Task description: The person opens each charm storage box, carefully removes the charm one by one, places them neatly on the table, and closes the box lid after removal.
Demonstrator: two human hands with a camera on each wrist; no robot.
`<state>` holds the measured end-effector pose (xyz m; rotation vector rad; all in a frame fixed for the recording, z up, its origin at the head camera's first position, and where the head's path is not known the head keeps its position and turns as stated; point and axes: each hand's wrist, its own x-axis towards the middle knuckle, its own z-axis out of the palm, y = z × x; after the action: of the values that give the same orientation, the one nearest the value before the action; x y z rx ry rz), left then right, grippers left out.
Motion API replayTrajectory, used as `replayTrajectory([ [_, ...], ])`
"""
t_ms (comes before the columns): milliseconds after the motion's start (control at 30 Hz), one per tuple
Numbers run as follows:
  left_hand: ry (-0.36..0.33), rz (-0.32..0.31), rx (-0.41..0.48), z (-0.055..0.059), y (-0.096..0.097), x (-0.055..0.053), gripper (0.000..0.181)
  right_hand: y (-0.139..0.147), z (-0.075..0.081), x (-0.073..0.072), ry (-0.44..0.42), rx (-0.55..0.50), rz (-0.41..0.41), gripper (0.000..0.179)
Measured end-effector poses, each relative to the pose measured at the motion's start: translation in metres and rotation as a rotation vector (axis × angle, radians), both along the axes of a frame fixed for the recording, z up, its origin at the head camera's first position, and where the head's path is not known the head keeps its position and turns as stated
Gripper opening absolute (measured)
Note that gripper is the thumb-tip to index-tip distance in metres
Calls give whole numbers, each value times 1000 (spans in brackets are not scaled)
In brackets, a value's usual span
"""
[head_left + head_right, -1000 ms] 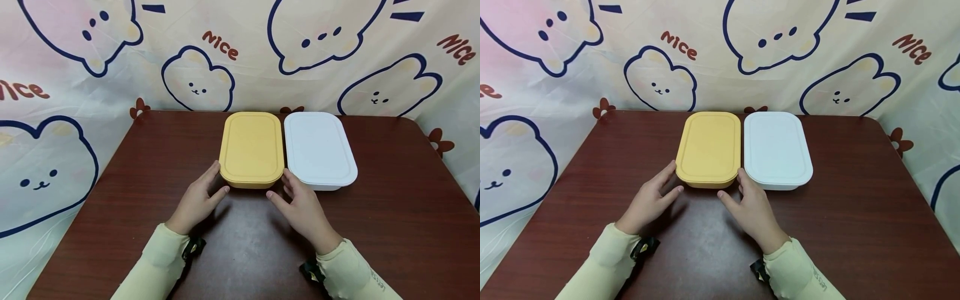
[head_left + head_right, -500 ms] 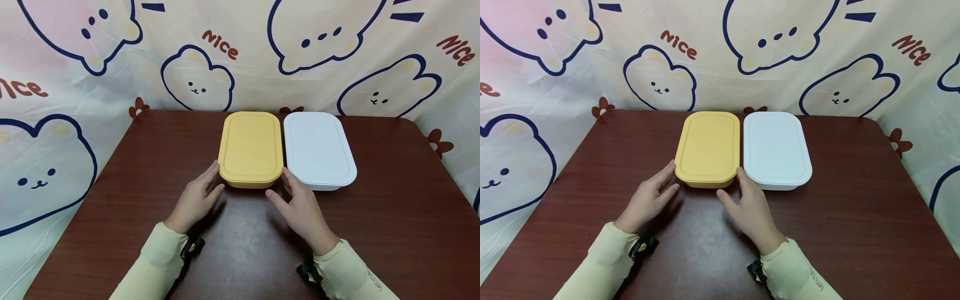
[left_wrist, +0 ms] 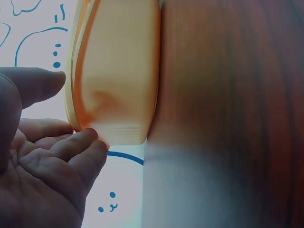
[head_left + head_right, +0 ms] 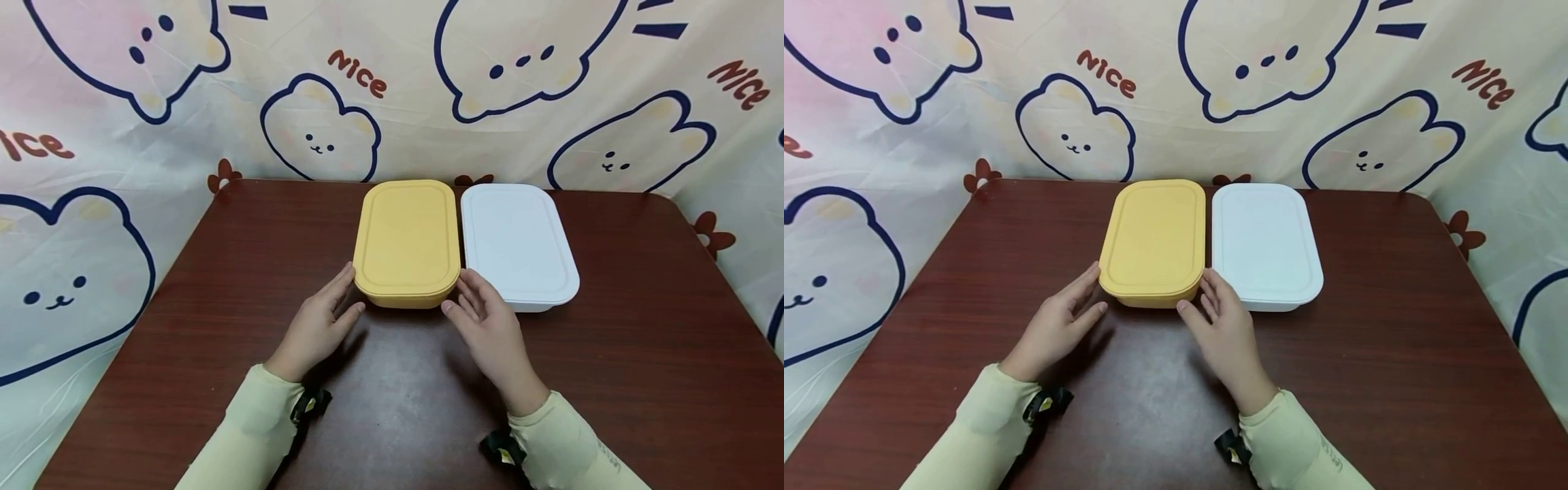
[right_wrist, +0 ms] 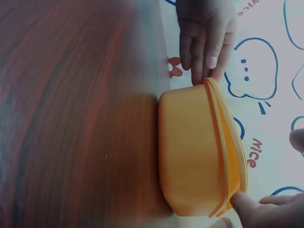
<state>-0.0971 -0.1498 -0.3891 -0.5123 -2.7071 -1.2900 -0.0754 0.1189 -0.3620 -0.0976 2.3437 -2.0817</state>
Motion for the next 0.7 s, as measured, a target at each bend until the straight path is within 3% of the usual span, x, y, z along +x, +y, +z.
replayTrajectory([
  [267,-53,4,32,1,-2,0,66,-3,1,-7,-181,-478,-56,54],
  [467,-37,17,39,2,-3,0,65,-16,-6,-8,-223,-588,-57,44],
  [700,-33,4,39,2,-2,0,65,-30,-8,-8,-212,-649,-43,27],
])
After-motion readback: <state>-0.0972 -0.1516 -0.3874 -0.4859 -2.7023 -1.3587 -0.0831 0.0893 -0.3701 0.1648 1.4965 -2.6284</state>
